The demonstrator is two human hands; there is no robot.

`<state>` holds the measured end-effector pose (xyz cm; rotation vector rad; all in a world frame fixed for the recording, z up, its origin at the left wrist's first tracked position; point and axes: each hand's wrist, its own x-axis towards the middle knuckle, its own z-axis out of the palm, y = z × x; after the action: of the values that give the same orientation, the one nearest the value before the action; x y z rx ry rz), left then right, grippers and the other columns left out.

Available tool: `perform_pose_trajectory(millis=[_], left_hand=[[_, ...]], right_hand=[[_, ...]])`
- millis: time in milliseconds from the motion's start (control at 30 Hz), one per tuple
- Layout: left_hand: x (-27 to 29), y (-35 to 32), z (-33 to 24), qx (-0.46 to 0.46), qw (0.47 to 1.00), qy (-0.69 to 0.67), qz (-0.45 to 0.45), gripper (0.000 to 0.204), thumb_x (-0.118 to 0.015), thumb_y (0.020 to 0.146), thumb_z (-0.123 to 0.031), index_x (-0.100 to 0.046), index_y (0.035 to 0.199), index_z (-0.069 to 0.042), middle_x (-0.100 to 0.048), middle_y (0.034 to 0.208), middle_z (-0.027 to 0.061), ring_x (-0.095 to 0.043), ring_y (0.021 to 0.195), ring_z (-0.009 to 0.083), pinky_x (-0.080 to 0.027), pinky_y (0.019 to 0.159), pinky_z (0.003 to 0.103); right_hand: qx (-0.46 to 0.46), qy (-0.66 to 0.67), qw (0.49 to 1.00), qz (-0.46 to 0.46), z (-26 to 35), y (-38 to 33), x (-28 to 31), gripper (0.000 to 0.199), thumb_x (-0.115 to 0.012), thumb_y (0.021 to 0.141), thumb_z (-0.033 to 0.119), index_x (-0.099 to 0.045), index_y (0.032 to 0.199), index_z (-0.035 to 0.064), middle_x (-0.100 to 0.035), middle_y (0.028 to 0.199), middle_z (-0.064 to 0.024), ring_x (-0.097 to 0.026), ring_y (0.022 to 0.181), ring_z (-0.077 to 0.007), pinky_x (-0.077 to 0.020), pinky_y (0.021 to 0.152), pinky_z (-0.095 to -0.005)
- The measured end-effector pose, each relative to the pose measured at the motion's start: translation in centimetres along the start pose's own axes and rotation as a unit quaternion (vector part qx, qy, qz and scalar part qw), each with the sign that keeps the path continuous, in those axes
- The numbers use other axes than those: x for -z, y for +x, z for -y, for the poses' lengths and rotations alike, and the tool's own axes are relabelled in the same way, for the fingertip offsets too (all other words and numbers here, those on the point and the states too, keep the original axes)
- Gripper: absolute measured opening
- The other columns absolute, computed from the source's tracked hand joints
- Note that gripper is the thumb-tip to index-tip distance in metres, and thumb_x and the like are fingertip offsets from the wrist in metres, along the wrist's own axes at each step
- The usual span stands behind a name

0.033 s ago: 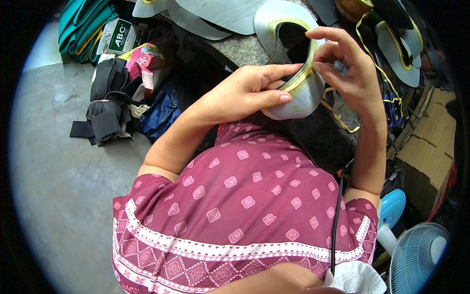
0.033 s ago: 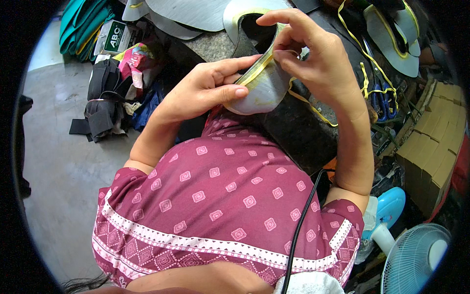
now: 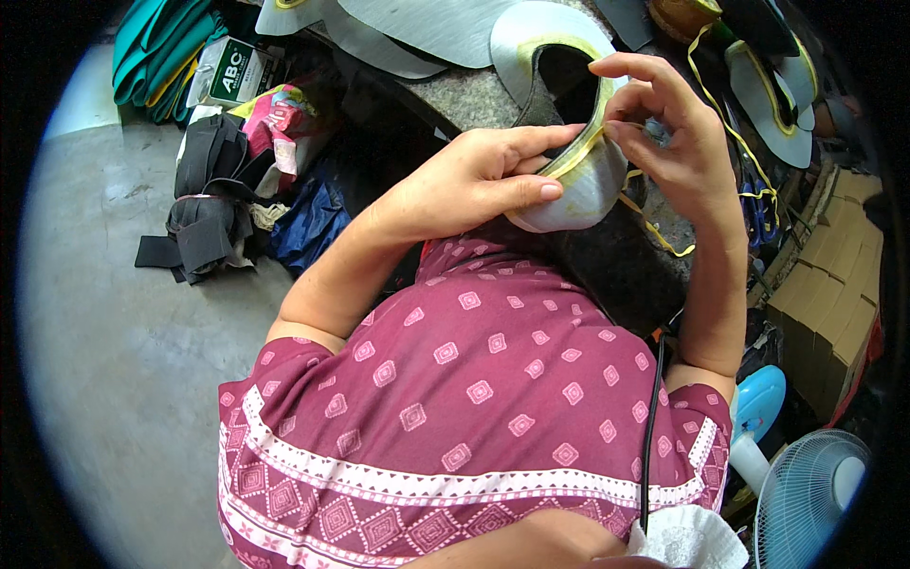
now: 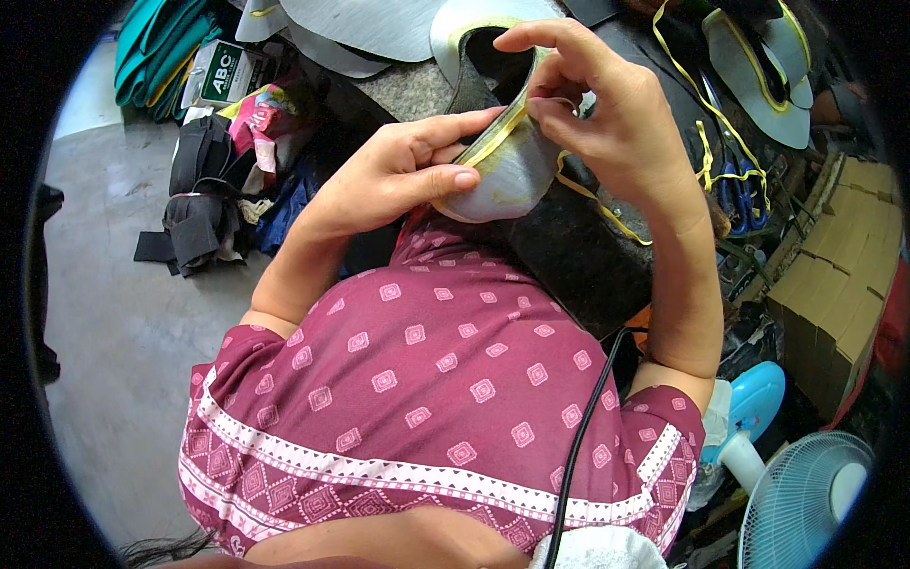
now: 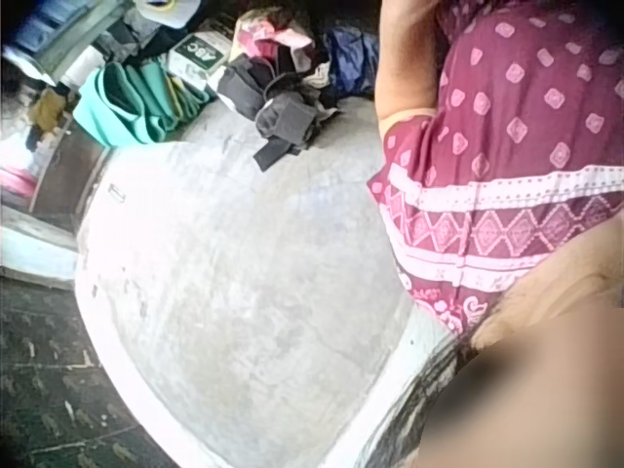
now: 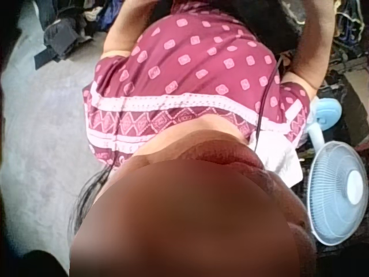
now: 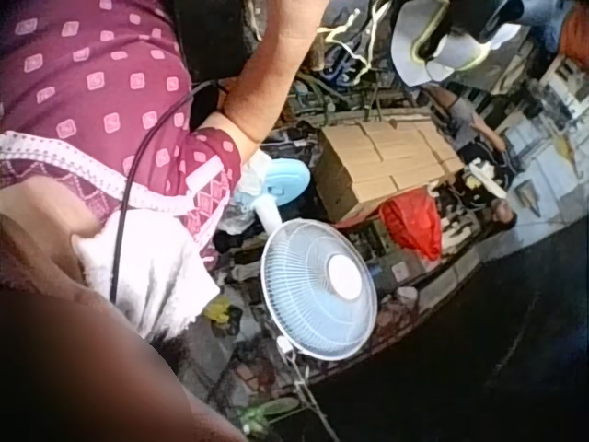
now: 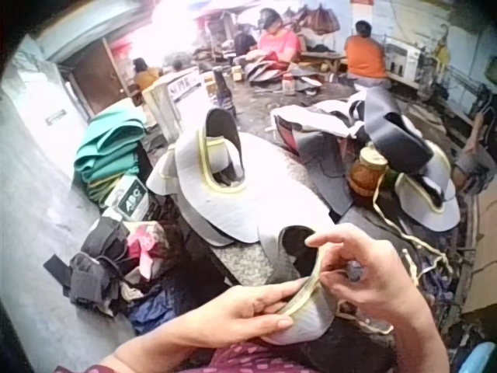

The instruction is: The person sews a yellow elastic band onto the edge of a white shoe upper using a needle and thread. They repeatedly pull the thread through the material, adjust the shoe part, and continue stitching along the perimeter.

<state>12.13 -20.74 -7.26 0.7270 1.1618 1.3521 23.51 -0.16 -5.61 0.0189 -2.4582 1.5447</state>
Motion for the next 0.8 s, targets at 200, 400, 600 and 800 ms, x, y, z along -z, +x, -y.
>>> perform_pose_trajectory(millis=[200,400,600,800], left_hand=[[0.4,0.6,0.9,-0.049,0.997,0.053,-0.029,0.053,-0.057,0.099,-0.011,-0.038,0.146,0.005,-0.062,0.122,0.0114,-0.060,0.108,0.0137,-0.050,0.092,0.028],[0.6,0.7,1.4,-0.028,0.999,0.039,-0.024,0.053,-0.057,0.099,-0.011,-0.038,0.145,0.005,-0.061,0.123,0.0116,-0.060,0.109,0.0141,-0.051,0.093,0.029],[0.5,0.6,1.5,-0.025,0.999,-0.008,-0.021,0.053,-0.057,0.098,-0.011,-0.039,0.145,0.004,-0.062,0.122,0.0115,-0.060,0.109,0.0140,-0.050,0.093,0.029],[0.4,0.8,1.4,-0.035,0.996,-0.078,-0.010,0.050,-0.058,0.097,-0.011,-0.041,0.142,0.003,-0.064,0.117,0.0112,-0.062,0.106,0.0149,-0.051,0.091,0.028]], right_hand=[[0.013,0.079,0.996,-0.029,1.6,-0.3,0.0,0.048,-0.060,0.080,-0.011,-0.055,0.126,0.0027,-0.059,0.084,-0.0016,-0.055,0.078,-0.0068,-0.0436,0.071,-0.0209],[0.003,0.013,0.999,-0.047,-0.1,0.2,-0.5,0.046,-0.060,0.082,-0.011,-0.055,0.125,0.0035,-0.059,0.085,-0.0004,-0.056,0.080,-0.0062,-0.0442,0.076,-0.0212],[0.018,0.024,0.997,-0.073,-1.0,0.1,-1.3,0.048,-0.059,0.077,-0.012,-0.060,0.121,0.0067,-0.060,0.080,0.0000,-0.057,0.076,-0.0057,-0.0484,0.073,-0.0216],[0.005,-0.017,0.997,-0.075,-0.9,-0.1,-1.9,0.045,-0.060,0.080,-0.012,-0.059,0.121,0.0066,-0.058,0.081,0.0018,-0.054,0.075,-0.0051,-0.0445,0.070,-0.0208]])
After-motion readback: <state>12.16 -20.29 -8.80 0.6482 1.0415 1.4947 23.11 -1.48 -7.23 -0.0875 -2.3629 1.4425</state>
